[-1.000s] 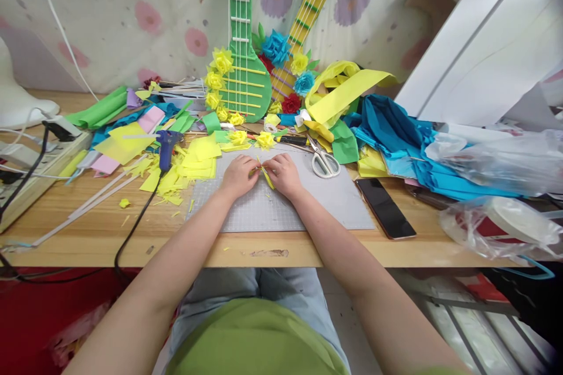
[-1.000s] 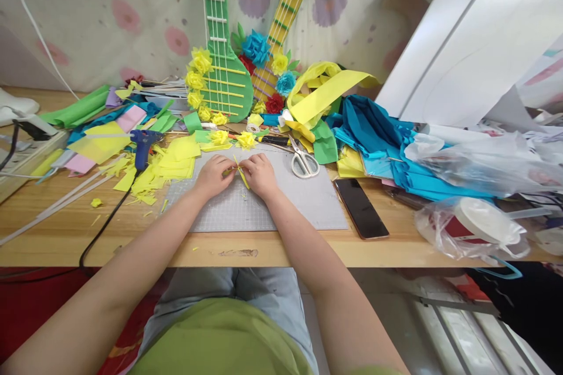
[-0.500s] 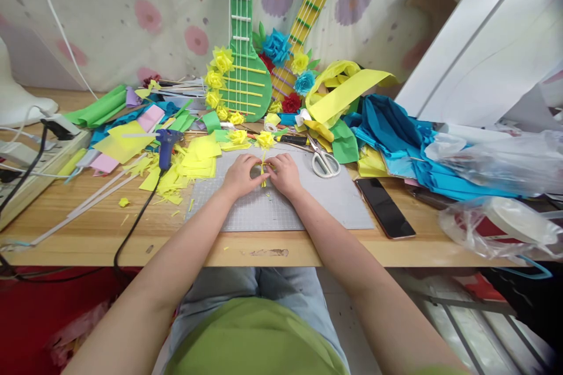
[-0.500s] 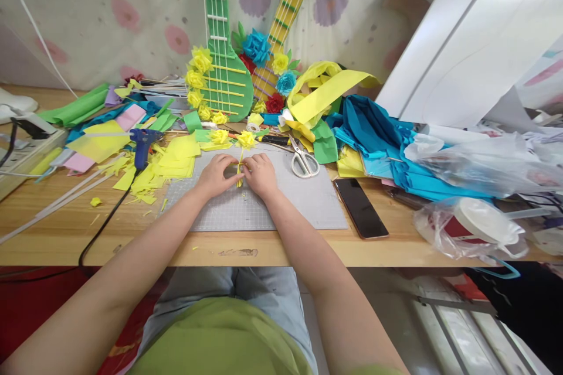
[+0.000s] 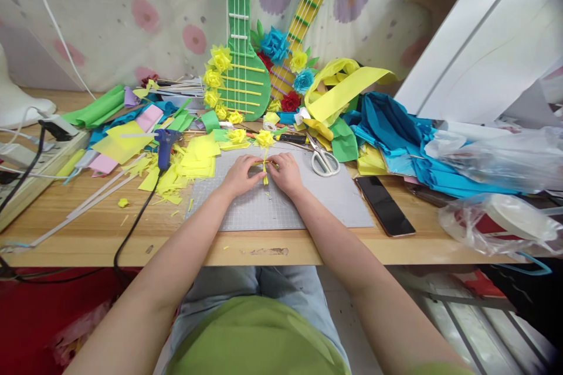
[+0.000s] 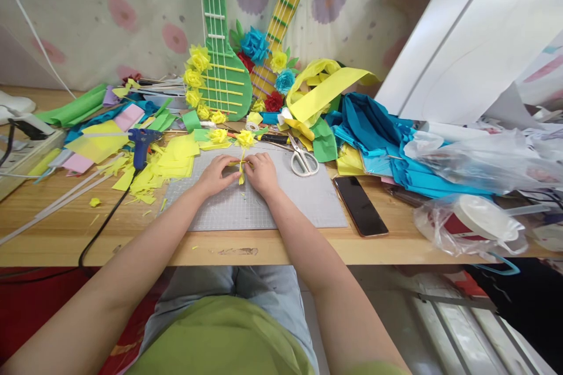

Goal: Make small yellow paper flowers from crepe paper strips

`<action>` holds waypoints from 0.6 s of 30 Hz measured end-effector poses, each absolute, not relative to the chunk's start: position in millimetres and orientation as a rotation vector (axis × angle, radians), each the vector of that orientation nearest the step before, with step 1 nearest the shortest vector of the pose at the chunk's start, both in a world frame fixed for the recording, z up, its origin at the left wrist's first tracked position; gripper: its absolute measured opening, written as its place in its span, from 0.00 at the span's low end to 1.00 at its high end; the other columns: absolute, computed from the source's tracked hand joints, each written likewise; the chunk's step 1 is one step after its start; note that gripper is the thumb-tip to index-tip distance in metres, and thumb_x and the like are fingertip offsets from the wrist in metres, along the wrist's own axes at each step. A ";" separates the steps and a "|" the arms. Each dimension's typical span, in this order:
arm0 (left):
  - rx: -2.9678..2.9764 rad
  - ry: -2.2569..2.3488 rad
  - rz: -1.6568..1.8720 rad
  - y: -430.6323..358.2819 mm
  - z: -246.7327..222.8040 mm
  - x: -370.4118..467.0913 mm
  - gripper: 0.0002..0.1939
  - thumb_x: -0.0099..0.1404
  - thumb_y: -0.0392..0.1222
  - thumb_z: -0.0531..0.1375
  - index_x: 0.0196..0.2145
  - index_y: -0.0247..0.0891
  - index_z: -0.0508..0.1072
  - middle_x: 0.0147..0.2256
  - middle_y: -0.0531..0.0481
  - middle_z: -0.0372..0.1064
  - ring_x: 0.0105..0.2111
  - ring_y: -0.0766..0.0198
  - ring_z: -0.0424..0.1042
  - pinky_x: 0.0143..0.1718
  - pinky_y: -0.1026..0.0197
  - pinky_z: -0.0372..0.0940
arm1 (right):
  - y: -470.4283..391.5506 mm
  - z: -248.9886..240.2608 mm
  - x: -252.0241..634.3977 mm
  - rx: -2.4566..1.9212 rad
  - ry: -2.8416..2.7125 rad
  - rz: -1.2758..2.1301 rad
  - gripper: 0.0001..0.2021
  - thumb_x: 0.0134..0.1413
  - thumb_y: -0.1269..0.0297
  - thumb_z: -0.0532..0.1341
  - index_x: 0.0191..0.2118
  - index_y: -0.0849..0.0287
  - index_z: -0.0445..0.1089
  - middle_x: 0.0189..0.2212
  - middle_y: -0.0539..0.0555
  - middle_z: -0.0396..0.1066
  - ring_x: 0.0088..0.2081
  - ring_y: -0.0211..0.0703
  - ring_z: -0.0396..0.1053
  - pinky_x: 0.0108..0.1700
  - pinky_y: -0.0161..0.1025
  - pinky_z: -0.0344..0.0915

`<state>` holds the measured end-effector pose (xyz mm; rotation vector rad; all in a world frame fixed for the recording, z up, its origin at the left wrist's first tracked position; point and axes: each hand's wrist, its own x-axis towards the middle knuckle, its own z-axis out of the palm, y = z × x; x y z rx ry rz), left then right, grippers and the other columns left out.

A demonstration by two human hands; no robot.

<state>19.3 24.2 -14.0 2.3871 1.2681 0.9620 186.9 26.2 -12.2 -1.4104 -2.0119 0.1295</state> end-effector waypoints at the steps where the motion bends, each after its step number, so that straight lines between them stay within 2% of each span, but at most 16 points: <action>1: 2.383 1.270 0.955 24.4 -14.4 19.4 0.17 0.59 0.45 0.56 0.46 0.38 0.66 0.44 0.46 0.66 0.48 0.60 0.62 0.51 0.54 0.59 | 26.3 -12.5 186.9 -1.410 -2.004 0.133 0.08 0.53 0.67 0.55 0.35 0.57 0.71 0.31 0.53 0.69 0.38 0.44 0.60 0.44 0.39 0.57; 8: 2.397 1.260 0.940 24.6 -15.3 20.7 0.21 0.56 0.44 0.59 0.47 0.38 0.64 0.46 0.45 0.65 0.48 0.57 0.62 0.51 0.52 0.58 | 27.0 -15.2 184.3 -1.403 -1.973 0.149 0.08 0.53 0.67 0.53 0.35 0.57 0.69 0.30 0.52 0.69 0.37 0.43 0.61 0.42 0.39 0.57; 15: 2.401 1.223 0.913 25.1 -14.5 20.2 0.32 0.48 0.53 0.64 0.49 0.37 0.62 0.47 0.42 0.63 0.50 0.54 0.61 0.52 0.50 0.57 | 27.9 -16.3 183.0 -1.438 -1.970 0.170 0.09 0.52 0.67 0.52 0.35 0.57 0.69 0.30 0.52 0.69 0.37 0.43 0.61 0.42 0.39 0.57; 18: 2.394 1.198 0.892 25.2 -14.0 19.4 0.35 0.46 0.53 0.65 0.50 0.37 0.62 0.48 0.42 0.63 0.50 0.53 0.61 0.52 0.50 0.57 | 28.1 -16.7 183.9 -1.446 -1.967 0.184 0.09 0.53 0.66 0.52 0.35 0.57 0.69 0.30 0.52 0.69 0.37 0.43 0.61 0.42 0.38 0.57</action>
